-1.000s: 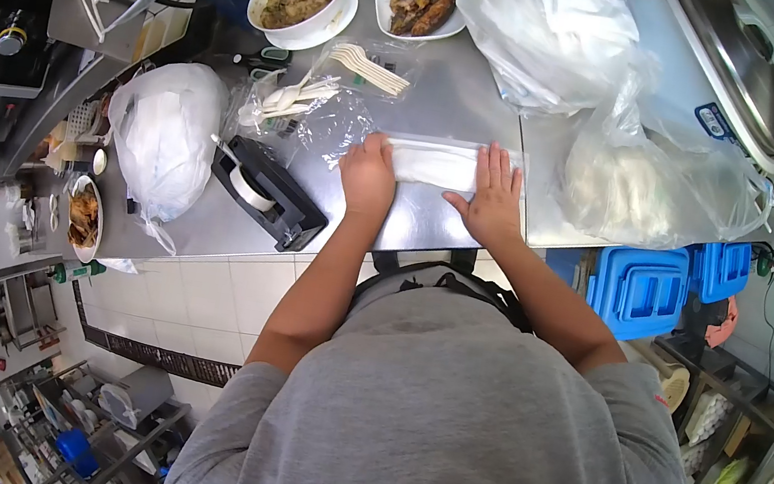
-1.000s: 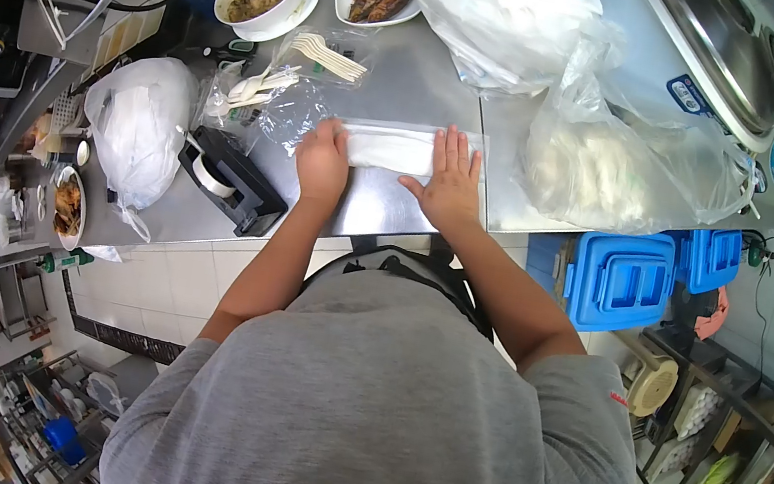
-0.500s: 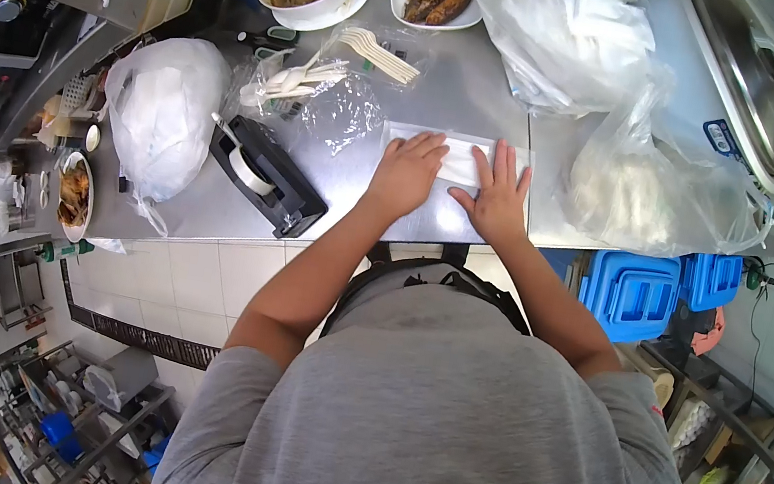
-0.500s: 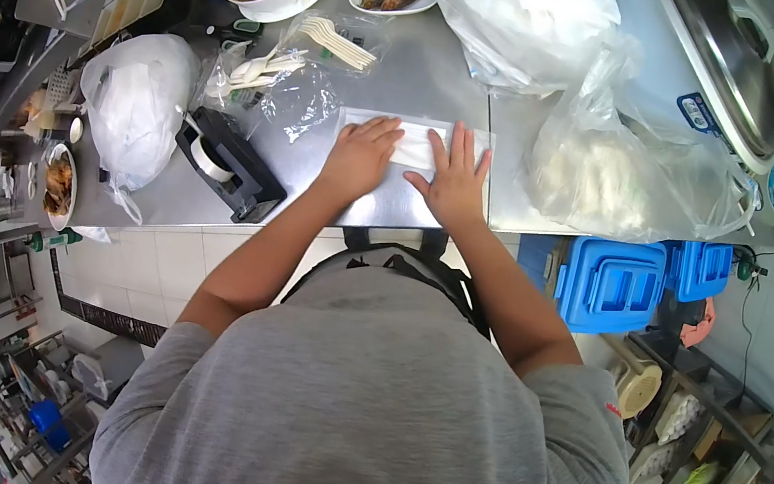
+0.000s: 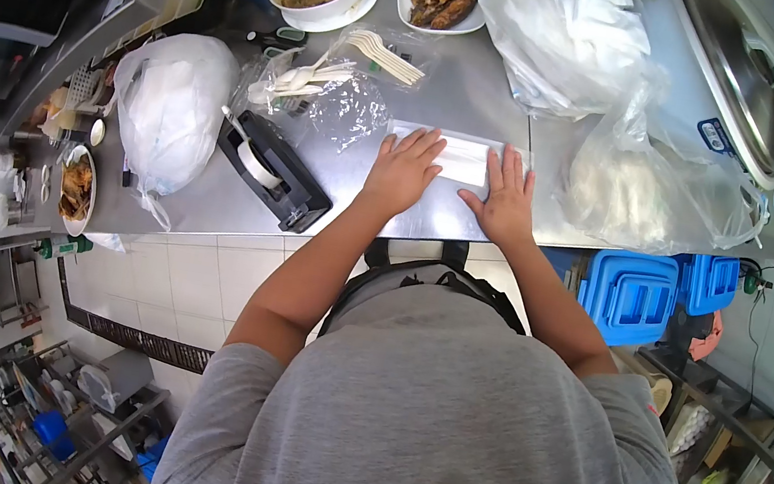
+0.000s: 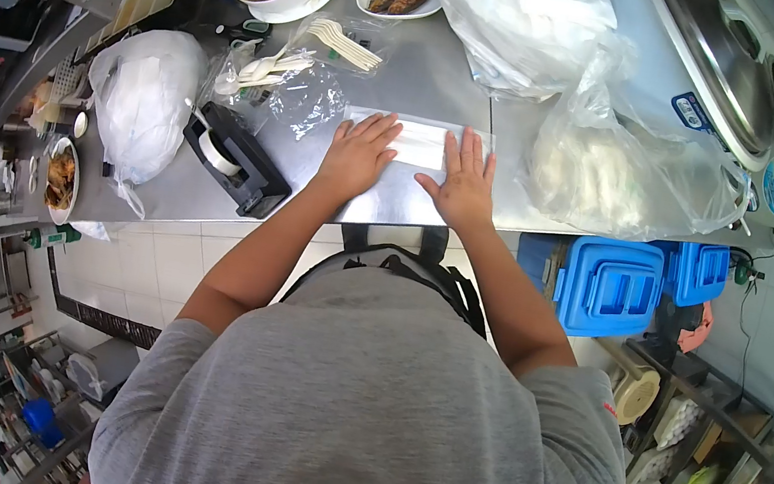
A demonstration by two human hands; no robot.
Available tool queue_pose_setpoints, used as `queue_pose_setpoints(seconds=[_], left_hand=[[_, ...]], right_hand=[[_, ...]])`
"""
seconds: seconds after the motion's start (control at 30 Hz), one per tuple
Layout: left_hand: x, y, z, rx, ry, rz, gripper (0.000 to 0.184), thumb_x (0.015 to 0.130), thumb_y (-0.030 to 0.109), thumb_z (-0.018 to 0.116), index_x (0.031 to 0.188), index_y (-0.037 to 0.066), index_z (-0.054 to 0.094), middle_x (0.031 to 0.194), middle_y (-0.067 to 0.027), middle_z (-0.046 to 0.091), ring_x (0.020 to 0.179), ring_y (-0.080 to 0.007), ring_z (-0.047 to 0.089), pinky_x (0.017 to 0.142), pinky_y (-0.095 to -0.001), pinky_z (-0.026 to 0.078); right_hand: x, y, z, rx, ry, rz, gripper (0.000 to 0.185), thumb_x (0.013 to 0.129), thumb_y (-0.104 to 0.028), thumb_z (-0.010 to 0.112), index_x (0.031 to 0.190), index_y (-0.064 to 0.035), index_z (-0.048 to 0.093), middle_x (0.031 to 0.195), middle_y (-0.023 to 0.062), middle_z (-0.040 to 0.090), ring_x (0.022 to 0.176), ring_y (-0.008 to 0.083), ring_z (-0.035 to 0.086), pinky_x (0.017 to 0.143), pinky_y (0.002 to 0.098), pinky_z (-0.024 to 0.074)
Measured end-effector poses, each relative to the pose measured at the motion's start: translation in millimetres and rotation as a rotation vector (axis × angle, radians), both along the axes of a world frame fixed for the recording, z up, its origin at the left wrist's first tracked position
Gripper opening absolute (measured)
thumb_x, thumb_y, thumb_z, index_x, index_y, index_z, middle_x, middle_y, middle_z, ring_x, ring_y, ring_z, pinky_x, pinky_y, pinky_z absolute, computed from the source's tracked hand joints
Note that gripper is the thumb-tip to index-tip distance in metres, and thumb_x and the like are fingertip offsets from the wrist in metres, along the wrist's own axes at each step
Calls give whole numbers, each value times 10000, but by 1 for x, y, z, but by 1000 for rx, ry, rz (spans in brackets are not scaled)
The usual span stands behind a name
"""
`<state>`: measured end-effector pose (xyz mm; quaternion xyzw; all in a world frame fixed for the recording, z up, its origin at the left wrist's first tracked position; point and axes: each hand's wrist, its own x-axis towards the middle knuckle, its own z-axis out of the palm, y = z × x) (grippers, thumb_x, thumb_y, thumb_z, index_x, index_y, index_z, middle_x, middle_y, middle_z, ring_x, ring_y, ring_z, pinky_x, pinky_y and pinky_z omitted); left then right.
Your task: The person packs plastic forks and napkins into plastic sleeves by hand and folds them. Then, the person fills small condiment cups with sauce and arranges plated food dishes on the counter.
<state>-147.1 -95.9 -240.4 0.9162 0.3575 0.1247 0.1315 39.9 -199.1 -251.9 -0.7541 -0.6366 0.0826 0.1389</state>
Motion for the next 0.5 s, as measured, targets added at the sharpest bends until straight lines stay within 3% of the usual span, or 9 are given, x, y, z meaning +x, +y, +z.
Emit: queue_pose_setpoints(seconds=[0.1,0.2,0.3,0.33,0.37,0.4,0.43,0.5], left_hand=[[-8,-4,-9,-42,-95,84,408,907,301,521,1252,83,532,1405,-83,428,1328,-237,358,1089,-479,248],[-16,-7,-20,-84,-190,138,421,904,312,528,1249,71,531,1402,-115,424,1340,-260,338,1103,-475,231],[-16,-7,-24,-63,-159,132,430,903,313,529,1247,54,523,1394,-145,425,1338,-270,341,1112,-457,223],[-15,-6,-26,-60,-150,150,426,904,310,529,1241,50,523,1399,-145,416,1343,-266,333,1115,-454,217],[-14,-7,-29,-60,-139,158,422,905,307,528,1236,46,523,1404,-145,408,1347,-263,325,1118,-452,211],[-16,-8,-31,-40,-124,137,409,907,295,524,1229,43,525,1420,-138,384,1358,-254,305,1123,-453,200],[-14,-9,-34,-24,-173,149,406,908,293,523,1229,43,526,1421,-133,382,1359,-251,301,1124,-453,198],[-12,-12,-39,6,-276,171,400,910,289,520,1227,44,528,1423,-125,377,1363,-246,293,1126,-453,193]], right_hand=[[3,-1,4,-90,-4,1,901,804,-595,560,1465,-80,226,1532,185,128,1421,322,112,1118,536,90],[-1,5,19,-163,-68,-7,803,821,-513,596,1419,-50,325,1499,206,223,1392,353,199,1118,502,153],[-24,34,47,-22,220,-60,636,821,-370,648,1309,-7,461,1411,226,374,1314,390,338,1087,459,260],[-51,45,72,191,383,27,476,801,-252,678,1191,-8,553,1306,264,469,1231,415,430,1037,429,341],[-83,54,104,132,683,100,462,785,-211,698,1186,-31,553,1286,270,479,1213,403,451,1013,415,367],[-110,63,92,40,938,177,464,798,-290,678,1179,-52,561,1275,252,492,1184,383,478,983,401,396],[-155,64,67,106,240,41,471,810,-343,659,1164,-44,570,1264,234,507,1174,371,483,975,400,395],[-200,75,81,-284,282,-2,506,828,-439,623,1128,-33,594,1240,215,533,1166,339,479,968,403,374]])
